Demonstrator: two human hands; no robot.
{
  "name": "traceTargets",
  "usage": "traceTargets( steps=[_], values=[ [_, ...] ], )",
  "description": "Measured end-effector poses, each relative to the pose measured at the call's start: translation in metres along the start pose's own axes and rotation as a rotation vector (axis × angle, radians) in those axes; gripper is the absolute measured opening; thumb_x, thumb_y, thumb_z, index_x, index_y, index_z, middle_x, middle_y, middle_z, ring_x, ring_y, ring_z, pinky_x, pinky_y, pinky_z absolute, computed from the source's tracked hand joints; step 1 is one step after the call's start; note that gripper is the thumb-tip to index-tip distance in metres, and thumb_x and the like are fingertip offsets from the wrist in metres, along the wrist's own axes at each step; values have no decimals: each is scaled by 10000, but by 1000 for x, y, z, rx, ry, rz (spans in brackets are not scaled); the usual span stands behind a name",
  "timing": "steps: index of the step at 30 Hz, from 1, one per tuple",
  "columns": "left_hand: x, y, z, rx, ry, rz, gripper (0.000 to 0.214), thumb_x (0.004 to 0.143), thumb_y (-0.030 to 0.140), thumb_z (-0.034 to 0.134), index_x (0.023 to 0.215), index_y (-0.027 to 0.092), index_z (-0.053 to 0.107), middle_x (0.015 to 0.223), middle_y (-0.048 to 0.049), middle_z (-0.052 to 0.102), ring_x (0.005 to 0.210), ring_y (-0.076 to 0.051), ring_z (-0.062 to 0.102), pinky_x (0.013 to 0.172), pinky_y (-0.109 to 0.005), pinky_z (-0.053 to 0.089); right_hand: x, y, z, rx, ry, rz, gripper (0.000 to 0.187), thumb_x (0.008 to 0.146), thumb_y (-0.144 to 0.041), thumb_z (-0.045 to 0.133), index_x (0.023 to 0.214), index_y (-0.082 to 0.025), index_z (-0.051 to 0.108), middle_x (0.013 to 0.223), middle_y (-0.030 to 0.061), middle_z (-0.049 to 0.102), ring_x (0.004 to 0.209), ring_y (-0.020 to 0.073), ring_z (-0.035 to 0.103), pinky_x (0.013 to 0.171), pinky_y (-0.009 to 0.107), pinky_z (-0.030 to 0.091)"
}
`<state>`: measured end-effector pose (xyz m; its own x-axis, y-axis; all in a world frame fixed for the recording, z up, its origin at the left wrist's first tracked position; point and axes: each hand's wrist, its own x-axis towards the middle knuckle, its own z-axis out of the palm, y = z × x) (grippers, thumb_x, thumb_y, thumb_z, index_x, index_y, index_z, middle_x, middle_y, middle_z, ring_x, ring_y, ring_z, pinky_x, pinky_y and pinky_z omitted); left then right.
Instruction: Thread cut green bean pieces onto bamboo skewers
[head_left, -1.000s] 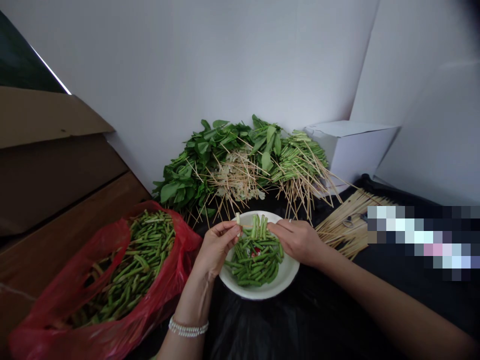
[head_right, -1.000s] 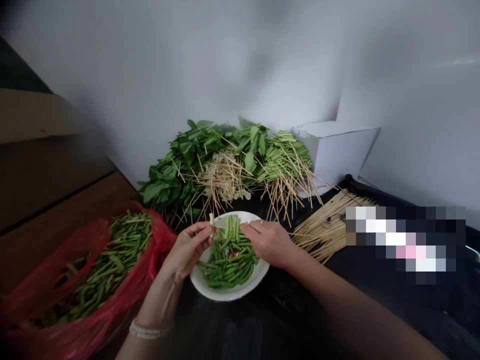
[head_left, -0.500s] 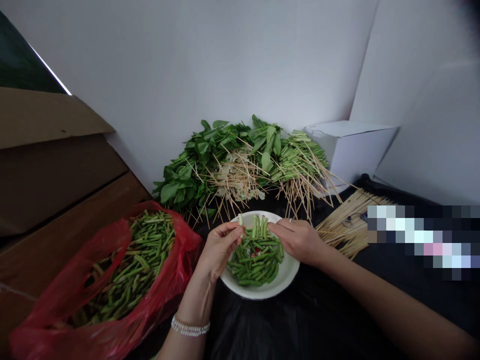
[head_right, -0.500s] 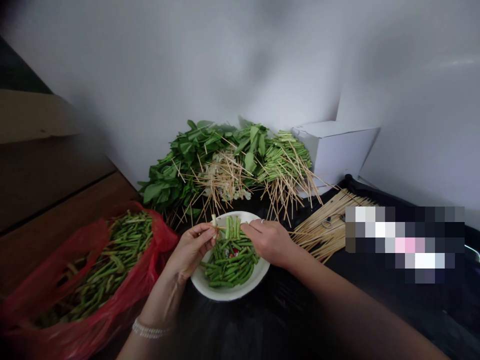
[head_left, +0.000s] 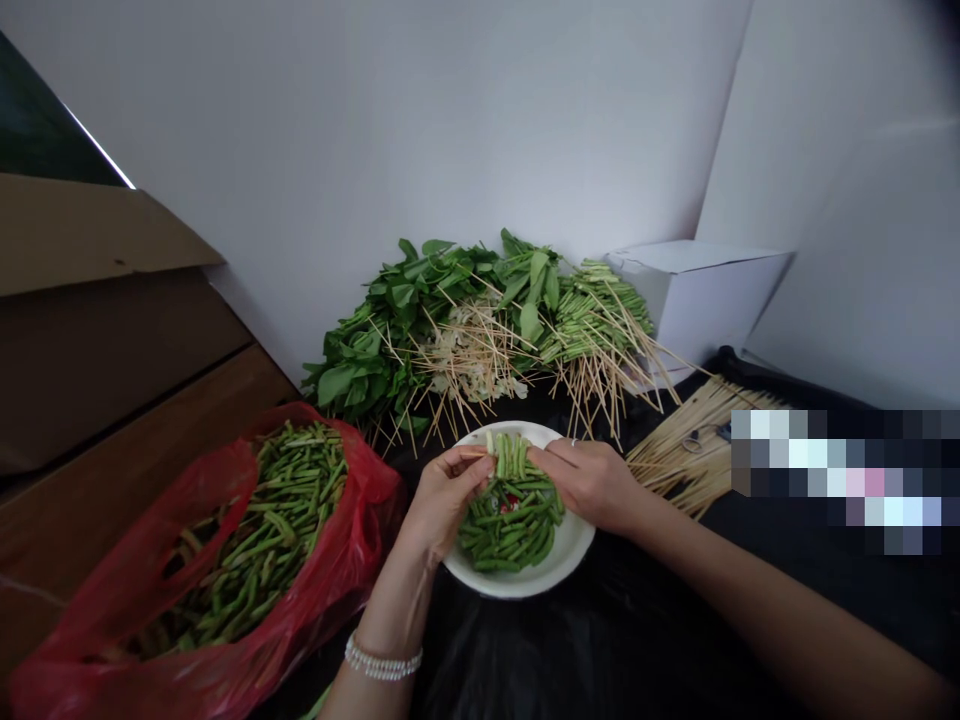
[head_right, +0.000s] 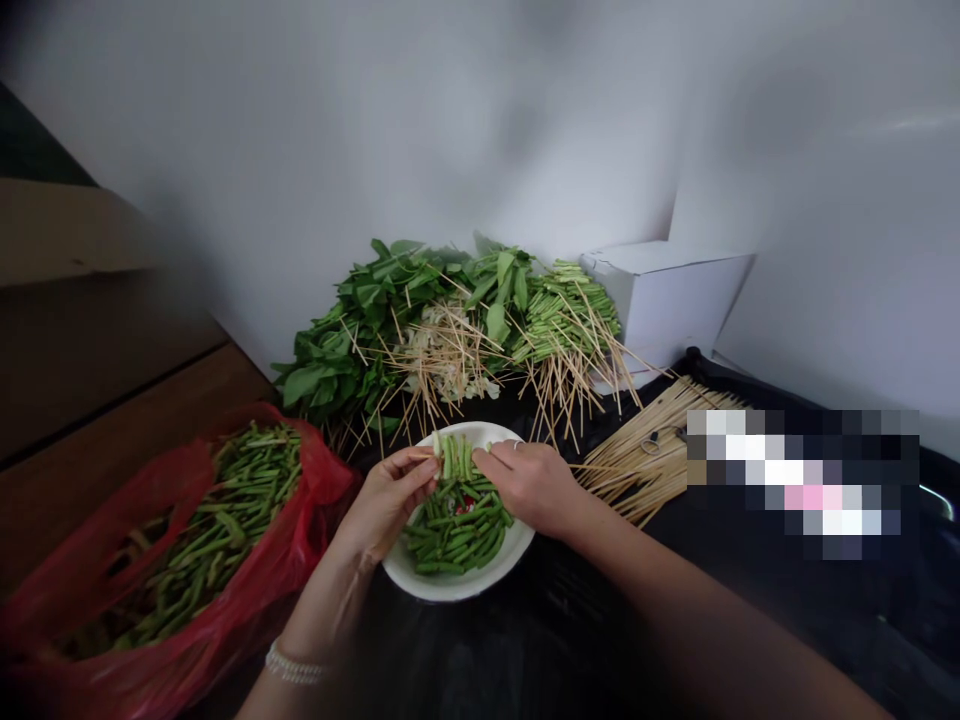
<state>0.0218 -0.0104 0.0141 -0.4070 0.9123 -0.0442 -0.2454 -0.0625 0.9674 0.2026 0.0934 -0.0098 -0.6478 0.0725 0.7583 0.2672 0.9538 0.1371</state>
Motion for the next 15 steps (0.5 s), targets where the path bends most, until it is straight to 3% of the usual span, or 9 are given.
traceTargets(
  steps=[3, 6, 10, 12, 15],
  values=[
    [-1, -5, 1, 222, -64, 101, 306, 631, 251, 813, 905, 157, 714, 822, -51, 700, 739, -149, 629, 707, -256, 499, 1, 5, -1, -15, 60, 97, 277, 923, -135, 386, 1020, -119, 645, 728, 36, 601, 626, 124, 537, 576, 250, 410],
    [-6, -10, 2, 624, -258, 221, 288, 741, 266, 716, 1021, 200, 700, 988, -93, 698, 935, -232, 628, 873, -381, 478, 1, 11, -2, -2, 80, 171, 278, 935, -153, 382, 1012, -120, 647, 749, 42, 612, 648, 118, 544, 604, 237, 414],
    [-14, -14, 4, 1171, -441, 356, 530, 826, 270, 596, 1347, 305, 500, 1468, -83, 422, 1364, -298, 324, 1109, -512, 234, -1, 14, 0, -10, 37, 172, 280, 934, -147, 378, 1026, -125, 642, 753, 34, 615, 630, 113, 536, 598, 234, 407],
    [-15, -15, 5, 1320, -487, 323, 612, 842, 295, 565, 1426, 310, 383, 1527, -85, 330, 1408, -313, 234, 1112, -544, 200, -1, 14, 1, -16, 31, 167, 278, 926, -138, 384, 1038, -122, 638, 758, 34, 617, 625, 112, 535, 595, 237, 405],
    [-15, -16, 6, 1393, -492, 319, 642, 840, 321, 556, 1446, 291, 347, 1479, -100, 399, 1378, -323, 284, 1095, -536, 222, -2, 13, 2, -15, 26, 166, 282, 908, -126, 394, 1051, -121, 636, 754, 34, 615, 626, 114, 535, 587, 238, 402]
  ],
)
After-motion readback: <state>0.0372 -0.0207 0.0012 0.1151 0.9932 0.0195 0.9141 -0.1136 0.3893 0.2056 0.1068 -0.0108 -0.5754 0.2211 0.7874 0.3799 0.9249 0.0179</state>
